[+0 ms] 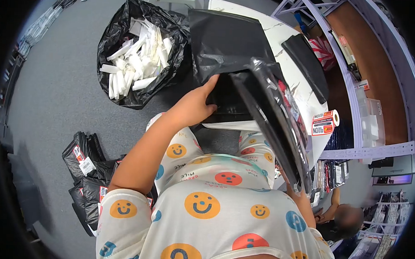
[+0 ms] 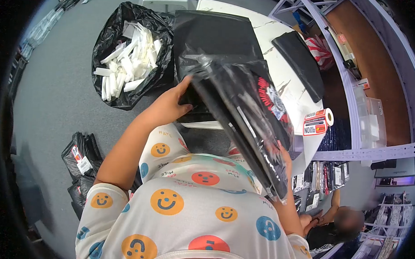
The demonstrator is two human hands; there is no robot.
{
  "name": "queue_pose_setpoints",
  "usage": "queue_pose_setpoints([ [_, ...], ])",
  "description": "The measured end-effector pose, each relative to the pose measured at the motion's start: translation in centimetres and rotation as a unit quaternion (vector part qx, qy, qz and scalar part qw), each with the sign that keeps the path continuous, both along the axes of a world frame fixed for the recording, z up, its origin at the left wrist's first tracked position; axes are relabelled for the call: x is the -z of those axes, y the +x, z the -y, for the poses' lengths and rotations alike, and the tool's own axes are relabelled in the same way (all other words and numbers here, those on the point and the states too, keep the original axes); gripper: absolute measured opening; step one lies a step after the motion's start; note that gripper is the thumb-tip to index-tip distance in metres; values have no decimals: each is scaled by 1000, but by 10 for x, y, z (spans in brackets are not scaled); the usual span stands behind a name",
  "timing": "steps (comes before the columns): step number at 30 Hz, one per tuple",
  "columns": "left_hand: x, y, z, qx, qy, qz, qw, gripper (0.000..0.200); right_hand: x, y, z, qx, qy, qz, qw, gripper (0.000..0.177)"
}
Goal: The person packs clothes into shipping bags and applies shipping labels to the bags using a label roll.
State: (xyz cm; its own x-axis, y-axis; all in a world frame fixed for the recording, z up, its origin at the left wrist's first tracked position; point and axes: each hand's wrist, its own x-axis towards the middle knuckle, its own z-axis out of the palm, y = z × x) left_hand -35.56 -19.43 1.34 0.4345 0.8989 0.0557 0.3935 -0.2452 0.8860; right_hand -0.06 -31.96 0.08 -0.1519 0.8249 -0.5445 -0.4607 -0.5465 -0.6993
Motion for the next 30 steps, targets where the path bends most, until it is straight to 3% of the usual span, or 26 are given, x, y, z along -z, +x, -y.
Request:
queue_pose_setpoints([
  [2,-7,9,2,-37,36,13,999,75,2,-3,-3,29,3,-49,998,46],
  [3,-15,12,2,-48,-63,53,995,75,1,-7,-1,49,6,-52,997,47],
  [4,-15,17,-1,-53,-88,106,989,75,-2,-18,1,80,28,0,996,48],
  [5,-14,23,-4,-57,-112,158,979,76,-15,-40,3,127,69,128,981,47],
  [6,-10,26,-8,-61,-136,210,966,76,-49,-79,7,145,48,171,973,43],
  [7,2,30,-12,-97,-33,137,985,73,-38,-79,8,171,46,123,976,41],
  [11,-10,38,1,-138,128,32,982,62,-26,-76,10,191,48,50,979,37],
  [14,-18,40,8,-132,141,-2,981,59,-22,-69,12,203,3,13,979,37],
  [20,-17,48,14,-151,142,97,973,49,-20,-66,15,227,2,27,974,37],
  [25,-42,55,18,-136,235,18,962,45,-7,-61,17,248,-2,25,968,37],
  [30,-47,61,13,-54,388,-56,918,48,-8,-63,12,283,-13,44,958,28],
])
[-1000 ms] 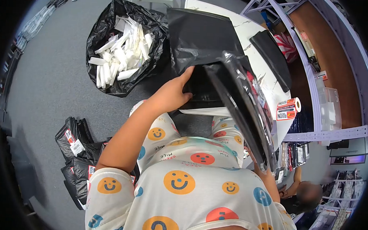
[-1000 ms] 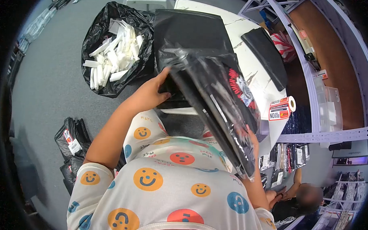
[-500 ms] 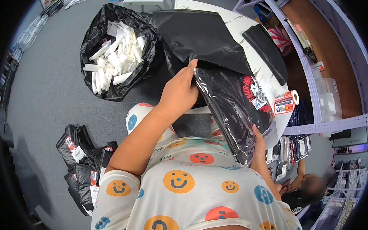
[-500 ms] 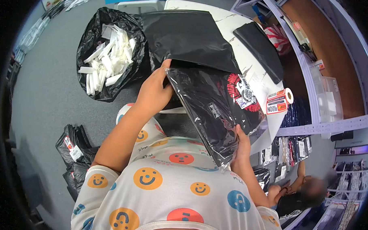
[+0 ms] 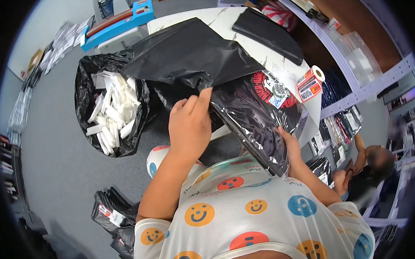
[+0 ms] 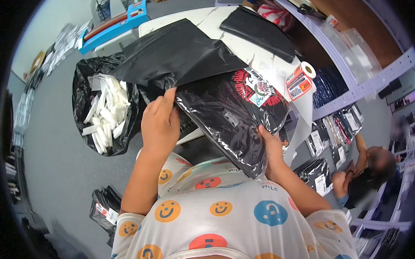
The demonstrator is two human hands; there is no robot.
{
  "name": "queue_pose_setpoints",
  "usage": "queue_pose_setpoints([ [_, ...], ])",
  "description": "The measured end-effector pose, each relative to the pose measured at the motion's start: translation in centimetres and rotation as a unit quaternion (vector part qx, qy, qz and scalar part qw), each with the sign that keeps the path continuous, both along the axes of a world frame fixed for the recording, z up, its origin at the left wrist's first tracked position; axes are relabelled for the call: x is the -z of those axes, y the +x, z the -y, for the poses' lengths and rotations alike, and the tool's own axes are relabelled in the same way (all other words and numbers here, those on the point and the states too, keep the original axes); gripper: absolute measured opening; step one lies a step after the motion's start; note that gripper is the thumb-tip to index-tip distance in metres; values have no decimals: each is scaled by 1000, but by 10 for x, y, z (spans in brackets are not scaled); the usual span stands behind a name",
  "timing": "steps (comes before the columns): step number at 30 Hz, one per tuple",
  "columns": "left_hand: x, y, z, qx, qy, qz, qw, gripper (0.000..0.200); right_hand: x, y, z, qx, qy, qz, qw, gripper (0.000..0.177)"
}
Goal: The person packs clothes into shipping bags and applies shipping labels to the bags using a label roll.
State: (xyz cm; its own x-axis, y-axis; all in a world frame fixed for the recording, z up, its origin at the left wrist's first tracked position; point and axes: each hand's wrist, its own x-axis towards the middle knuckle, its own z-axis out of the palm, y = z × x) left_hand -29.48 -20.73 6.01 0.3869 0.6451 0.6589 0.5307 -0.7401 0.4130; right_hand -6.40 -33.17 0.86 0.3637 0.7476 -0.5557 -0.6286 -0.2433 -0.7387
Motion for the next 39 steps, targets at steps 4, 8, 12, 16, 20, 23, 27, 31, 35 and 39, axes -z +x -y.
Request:
queue_pose_setpoints([
  [4,9,8,19,81,37,-82,993,57,3,-7,-13,54,15,-63,996,24],
  [8,38,-12,9,33,-277,228,933,62,-36,-47,1,-50,33,-59,996,37],
  [12,53,-50,2,-21,-478,481,734,49,-85,-29,27,-559,-4,197,805,35],
  [16,84,-82,7,5,-554,475,684,25,-80,24,-2,-352,10,337,873,28],
  [20,87,-83,6,-11,-569,495,656,16,-1,50,-57,-239,68,504,827,35],
  [23,81,-83,6,6,-591,476,651,17,-4,45,-81,-246,-4,327,913,36],
  [27,80,-84,3,19,-610,459,646,21,-8,57,-95,-299,-43,301,905,38],
  [31,85,-87,-1,26,-617,432,657,24,0,64,-109,-340,-57,296,891,29],
  [35,80,-83,2,27,-616,419,667,25,7,62,-114,-319,-41,298,899,22],
  [39,89,-94,14,1,-586,347,732,20,2,59,-91,-300,38,509,806,19],
])
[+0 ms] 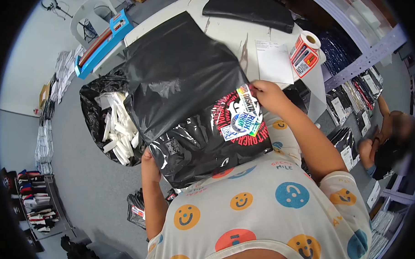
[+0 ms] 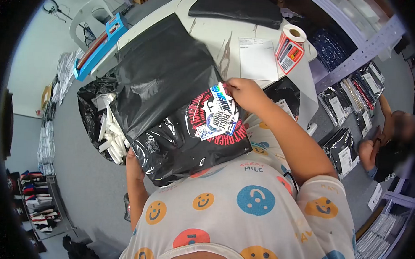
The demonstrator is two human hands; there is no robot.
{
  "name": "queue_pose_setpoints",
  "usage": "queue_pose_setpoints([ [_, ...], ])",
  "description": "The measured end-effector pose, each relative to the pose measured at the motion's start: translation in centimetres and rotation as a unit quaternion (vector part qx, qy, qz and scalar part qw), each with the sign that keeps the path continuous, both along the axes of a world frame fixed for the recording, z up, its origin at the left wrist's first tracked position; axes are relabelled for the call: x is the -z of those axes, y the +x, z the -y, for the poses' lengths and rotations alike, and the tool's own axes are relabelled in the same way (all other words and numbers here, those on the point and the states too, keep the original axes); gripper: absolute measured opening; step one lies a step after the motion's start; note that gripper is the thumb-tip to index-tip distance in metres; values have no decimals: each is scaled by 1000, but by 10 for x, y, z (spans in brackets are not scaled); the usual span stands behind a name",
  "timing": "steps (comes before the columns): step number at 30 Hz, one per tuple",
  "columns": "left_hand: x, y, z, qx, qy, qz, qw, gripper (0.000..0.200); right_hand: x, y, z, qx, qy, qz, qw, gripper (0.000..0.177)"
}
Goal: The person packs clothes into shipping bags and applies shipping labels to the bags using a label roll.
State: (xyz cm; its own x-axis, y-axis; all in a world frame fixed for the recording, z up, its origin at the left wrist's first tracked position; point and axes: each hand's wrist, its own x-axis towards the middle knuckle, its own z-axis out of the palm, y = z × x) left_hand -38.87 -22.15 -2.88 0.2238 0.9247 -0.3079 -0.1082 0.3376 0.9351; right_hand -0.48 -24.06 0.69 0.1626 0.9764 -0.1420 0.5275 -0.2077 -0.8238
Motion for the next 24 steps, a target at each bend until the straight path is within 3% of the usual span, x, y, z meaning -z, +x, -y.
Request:
queue_pose_setpoints([
  [2,1,-8,20,4,24,-143,989,18,21,4,34,-22,105,86,991,14],
  [5,15,-16,57,74,104,-193,973,20,50,-4,81,-28,143,33,989,9],
  [7,9,-11,65,57,51,-126,989,20,61,-11,90,28,182,-34,982,7],
  [8,1,-7,62,38,9,-98,994,21,60,-8,87,18,200,-14,980,10],
  [10,-31,10,50,-1,-53,-51,997,23,46,6,66,-11,125,-123,985,11],
  [11,-17,2,43,-52,-84,88,991,25,33,11,56,-26,85,-176,980,11],
  [12,-4,-7,34,-101,-110,226,963,27,5,2,49,44,84,-296,951,15],
  [13,-30,8,17,-41,-14,257,966,29,-24,-8,41,112,81,-409,902,20],
  [14,-42,15,-6,13,57,223,973,30,-39,-3,29,76,83,-432,895,24],
  [15,-80,39,-10,-70,-7,207,976,29,-49,2,13,39,85,-455,886,28],
  [17,-73,22,-57,-4,17,222,975,26,-56,9,-24,88,108,-497,856,30],
  [18,-86,24,-73,21,17,227,973,23,-67,13,-42,26,93,-462,882,28],
  [24,-140,29,-145,76,25,242,967,18,-109,29,-108,56,88,-479,871,18],
])
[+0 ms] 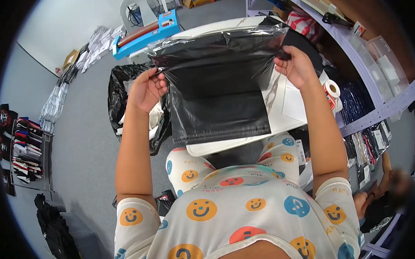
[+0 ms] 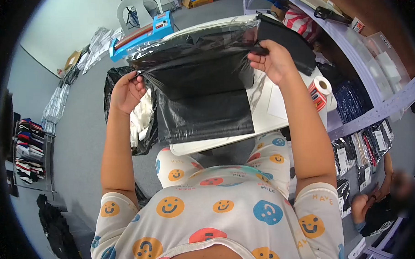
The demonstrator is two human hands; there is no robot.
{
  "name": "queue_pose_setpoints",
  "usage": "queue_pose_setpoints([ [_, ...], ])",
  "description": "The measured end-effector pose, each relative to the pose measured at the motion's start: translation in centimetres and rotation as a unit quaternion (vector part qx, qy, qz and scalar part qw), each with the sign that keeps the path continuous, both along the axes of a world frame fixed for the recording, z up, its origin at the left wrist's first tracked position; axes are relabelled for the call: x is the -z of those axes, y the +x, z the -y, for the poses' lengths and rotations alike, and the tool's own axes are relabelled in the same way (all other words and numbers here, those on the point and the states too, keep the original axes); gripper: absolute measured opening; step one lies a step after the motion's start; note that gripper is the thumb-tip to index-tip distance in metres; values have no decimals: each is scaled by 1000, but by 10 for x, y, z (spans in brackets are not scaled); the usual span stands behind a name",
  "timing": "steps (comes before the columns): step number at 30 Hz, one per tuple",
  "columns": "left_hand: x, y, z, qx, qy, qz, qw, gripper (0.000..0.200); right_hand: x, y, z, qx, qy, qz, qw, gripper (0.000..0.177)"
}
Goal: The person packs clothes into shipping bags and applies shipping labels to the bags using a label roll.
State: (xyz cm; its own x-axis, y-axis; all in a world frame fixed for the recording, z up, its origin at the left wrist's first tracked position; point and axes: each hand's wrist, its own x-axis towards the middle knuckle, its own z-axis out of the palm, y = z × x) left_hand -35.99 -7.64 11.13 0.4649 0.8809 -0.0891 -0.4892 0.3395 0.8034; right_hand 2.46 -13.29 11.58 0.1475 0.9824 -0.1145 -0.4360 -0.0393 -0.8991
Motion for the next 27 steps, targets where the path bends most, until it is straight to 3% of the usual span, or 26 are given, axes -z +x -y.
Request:
queue_pose_setpoints([
  [9,-74,13,-28,-37,114,2,993,15,-65,14,-22,4,111,0,994,14],
  [12,-101,13,-31,-15,150,59,987,13,-96,21,-23,-42,165,-16,985,12],
  [13,-111,12,-33,-19,166,64,984,13,-103,16,-20,9,208,5,978,13],
  [15,-133,12,-36,-14,216,82,973,12,-120,40,-36,-19,238,23,971,15],
  [19,-186,0,-32,84,285,124,947,12,-179,12,-10,43,286,1,957,14],
  [21,-208,-14,-39,45,318,116,940,16,-197,1,-2,61,340,44,937,15],
  [25,-240,-14,-4,164,390,135,896,19,-222,-6,17,9,452,102,886,16],
  [27,-249,-22,0,91,406,143,898,20,-237,-9,14,26,466,138,874,18],
])
